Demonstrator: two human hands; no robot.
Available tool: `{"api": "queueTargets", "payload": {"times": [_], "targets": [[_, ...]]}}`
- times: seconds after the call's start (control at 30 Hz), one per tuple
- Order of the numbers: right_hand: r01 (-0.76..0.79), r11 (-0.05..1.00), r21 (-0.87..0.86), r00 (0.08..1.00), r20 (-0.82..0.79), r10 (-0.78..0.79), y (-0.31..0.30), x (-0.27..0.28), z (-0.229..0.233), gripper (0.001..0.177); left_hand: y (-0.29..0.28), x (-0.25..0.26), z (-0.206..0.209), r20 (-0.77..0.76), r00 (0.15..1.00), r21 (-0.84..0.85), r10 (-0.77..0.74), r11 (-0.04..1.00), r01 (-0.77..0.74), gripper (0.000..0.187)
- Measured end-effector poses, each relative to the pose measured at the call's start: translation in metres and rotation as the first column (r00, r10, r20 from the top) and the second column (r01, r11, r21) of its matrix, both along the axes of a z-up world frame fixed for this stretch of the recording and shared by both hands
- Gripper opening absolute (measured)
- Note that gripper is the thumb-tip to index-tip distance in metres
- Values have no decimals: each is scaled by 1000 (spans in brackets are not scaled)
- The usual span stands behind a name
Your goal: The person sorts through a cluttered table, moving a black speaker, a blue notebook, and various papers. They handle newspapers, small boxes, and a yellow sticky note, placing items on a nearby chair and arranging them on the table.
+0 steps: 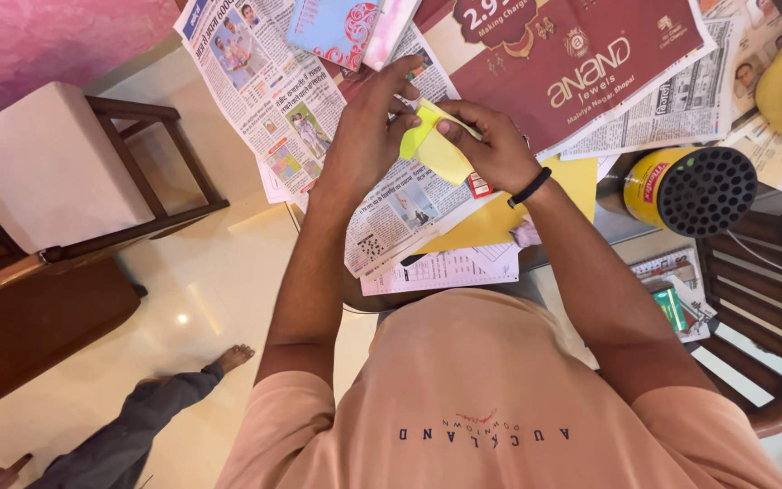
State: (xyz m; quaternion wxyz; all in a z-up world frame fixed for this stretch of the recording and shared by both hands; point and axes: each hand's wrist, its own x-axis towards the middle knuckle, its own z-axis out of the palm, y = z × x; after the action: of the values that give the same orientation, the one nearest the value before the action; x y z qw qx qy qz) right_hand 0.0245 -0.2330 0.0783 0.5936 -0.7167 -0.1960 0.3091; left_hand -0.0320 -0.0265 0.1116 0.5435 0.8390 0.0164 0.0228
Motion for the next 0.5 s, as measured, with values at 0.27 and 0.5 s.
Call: {"api": "queueTargets", "payload": {"times": [0.27,0.5], "targets": [[165,985,50,986,-18,-164,9,-14,-28,26,-2,-17,-16,170,979,148,110,980,-136,51],[236,969,76,963,-155,-222,-2,-21,-43,25,7,-55,-65,-292,957,-468,6,871,-148,29]]}}
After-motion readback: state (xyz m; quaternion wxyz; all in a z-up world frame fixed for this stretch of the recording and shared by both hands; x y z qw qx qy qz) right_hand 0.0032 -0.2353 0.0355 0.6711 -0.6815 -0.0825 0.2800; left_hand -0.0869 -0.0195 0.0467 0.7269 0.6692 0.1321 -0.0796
